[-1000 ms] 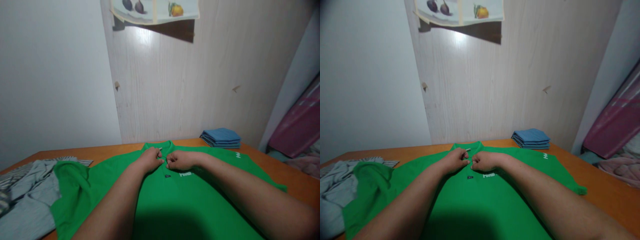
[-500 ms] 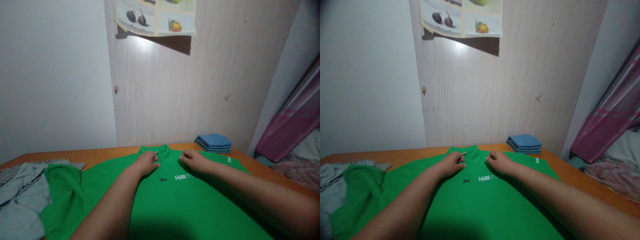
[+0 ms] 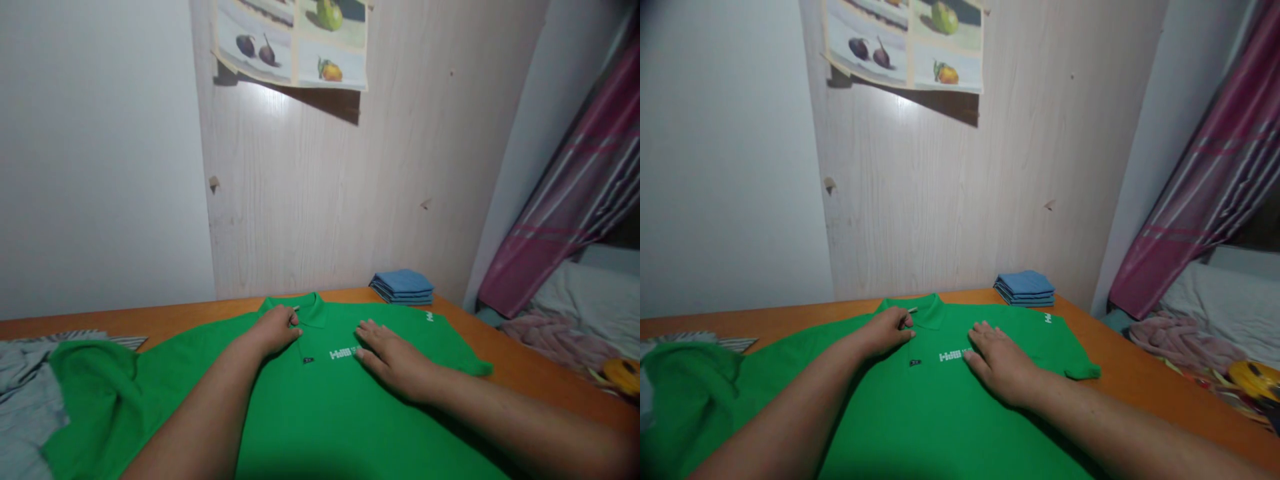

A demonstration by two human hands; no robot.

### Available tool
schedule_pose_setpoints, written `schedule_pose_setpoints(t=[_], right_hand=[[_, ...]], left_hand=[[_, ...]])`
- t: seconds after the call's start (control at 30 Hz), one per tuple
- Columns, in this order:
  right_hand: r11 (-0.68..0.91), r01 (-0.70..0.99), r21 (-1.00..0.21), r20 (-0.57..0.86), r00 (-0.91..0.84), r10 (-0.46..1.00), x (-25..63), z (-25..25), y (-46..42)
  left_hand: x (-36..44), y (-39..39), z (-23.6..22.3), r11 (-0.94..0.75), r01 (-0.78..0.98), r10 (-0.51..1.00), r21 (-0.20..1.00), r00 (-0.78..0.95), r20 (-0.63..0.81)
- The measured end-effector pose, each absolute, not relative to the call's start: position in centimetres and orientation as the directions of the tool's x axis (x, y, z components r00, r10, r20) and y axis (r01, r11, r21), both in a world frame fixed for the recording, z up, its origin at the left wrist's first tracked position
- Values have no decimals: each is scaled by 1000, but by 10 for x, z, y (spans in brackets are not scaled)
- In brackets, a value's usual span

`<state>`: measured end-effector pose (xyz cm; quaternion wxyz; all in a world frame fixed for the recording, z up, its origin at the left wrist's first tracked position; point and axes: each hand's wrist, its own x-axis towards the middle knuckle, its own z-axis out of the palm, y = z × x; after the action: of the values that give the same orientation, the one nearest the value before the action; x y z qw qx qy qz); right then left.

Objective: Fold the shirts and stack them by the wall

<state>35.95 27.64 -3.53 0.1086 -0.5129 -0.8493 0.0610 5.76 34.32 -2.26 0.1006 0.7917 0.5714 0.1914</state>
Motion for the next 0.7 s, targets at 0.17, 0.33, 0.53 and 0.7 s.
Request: schedule_pose_setpoints(t=[0.17,0.33,0.53,0.7], right_hand=[[470,844,-259,82,-465,881,338,-44,260],[460,850,-258,67,-459,886,337,-41,261],[473,836,-277,75,-472,878,332,-34,257],[470,826,-311,104,-463,881,331,-33,256]], left_hand=[[55,342,-23,-334,869,940,366,278,197],[53,345,-23,-343,873,937,346,294,189],[50,352,-26,-357,884,931,302,312,189],[48,352,-24,-381,890,921,253,340,191]])
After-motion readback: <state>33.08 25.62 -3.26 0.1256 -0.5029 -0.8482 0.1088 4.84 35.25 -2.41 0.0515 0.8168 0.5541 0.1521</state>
